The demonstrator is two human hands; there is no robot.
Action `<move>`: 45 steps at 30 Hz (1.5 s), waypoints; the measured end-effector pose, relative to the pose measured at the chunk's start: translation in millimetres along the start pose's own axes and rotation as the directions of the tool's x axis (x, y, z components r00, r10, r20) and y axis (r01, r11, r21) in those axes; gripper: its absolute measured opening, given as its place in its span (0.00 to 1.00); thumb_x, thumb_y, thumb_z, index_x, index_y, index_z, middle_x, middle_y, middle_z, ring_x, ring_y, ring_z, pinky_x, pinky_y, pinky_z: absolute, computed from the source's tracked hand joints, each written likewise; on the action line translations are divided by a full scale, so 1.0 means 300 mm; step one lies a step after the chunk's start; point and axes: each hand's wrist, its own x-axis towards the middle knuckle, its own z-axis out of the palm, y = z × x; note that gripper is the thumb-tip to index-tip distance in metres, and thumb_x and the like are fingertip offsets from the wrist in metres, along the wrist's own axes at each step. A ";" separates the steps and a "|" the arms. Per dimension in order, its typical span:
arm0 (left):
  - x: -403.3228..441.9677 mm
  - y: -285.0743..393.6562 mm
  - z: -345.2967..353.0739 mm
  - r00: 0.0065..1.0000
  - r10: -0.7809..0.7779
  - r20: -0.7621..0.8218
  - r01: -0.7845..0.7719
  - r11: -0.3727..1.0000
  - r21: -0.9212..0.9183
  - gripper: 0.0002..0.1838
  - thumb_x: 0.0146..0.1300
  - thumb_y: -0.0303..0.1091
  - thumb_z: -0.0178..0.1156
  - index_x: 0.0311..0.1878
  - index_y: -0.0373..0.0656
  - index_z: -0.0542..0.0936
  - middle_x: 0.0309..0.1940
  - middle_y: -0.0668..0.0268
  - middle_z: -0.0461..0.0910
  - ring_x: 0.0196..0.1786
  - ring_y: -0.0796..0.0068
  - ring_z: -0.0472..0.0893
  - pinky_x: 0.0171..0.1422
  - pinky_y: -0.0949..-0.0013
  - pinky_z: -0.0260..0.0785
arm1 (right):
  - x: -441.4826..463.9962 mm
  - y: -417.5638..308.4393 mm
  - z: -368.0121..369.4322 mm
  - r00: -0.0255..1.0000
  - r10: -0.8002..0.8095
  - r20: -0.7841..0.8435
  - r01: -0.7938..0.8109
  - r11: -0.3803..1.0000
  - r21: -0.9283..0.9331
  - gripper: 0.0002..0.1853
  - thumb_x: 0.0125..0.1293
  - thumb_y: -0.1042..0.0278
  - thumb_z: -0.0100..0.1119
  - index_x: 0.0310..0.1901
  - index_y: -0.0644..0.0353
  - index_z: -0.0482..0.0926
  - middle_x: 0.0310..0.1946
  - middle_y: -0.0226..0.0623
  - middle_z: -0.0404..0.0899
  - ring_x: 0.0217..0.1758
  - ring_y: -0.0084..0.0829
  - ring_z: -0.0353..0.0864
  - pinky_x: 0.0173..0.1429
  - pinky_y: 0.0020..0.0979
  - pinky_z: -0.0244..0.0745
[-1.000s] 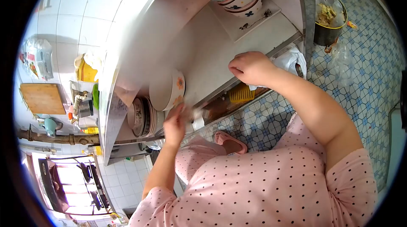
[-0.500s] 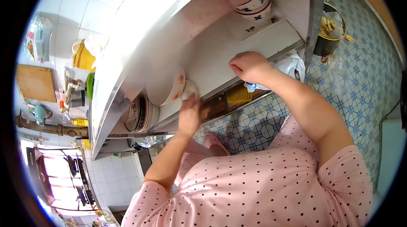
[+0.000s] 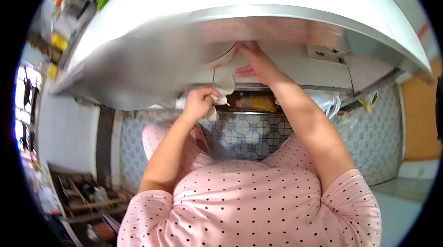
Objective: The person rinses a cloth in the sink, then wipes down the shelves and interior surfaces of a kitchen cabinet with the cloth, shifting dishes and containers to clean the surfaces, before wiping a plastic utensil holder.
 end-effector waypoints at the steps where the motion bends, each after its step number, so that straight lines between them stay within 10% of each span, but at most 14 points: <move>1: -0.014 -0.038 -0.015 0.997 0.064 -0.050 -0.063 0.998 0.013 0.16 0.51 0.19 0.48 0.35 0.39 0.85 0.29 0.56 0.81 0.32 0.63 0.79 0.41 0.66 0.72 | 0.010 -0.020 0.040 0.999 0.048 0.009 -0.048 0.998 0.029 0.41 0.67 0.45 0.57 0.72 0.50 0.48 0.70 0.45 0.57 0.48 0.48 0.82 0.49 0.41 0.83; 11: -0.066 -0.176 -0.048 0.957 0.008 -0.291 -0.047 0.991 -0.127 0.17 0.49 0.17 0.48 0.37 0.38 0.84 0.37 0.59 0.82 0.41 0.62 0.81 0.49 0.69 0.71 | 0.199 0.025 0.157 0.984 0.118 -0.133 -0.084 0.969 0.234 0.19 0.64 0.73 0.51 0.55 0.67 0.63 0.48 0.46 0.67 0.49 0.62 0.79 0.49 0.53 0.87; 45: -0.055 -0.102 -0.109 0.846 0.463 -0.264 -0.475 0.880 0.020 0.15 0.45 0.17 0.54 0.35 0.42 0.84 0.36 0.58 0.81 0.43 0.54 0.79 0.48 0.59 0.74 | 0.425 -0.088 -0.388 0.857 -0.086 -0.508 0.264 0.919 0.291 0.22 0.70 0.67 0.44 0.62 0.71 0.64 0.59 0.61 0.67 0.57 0.67 0.72 0.44 0.38 0.89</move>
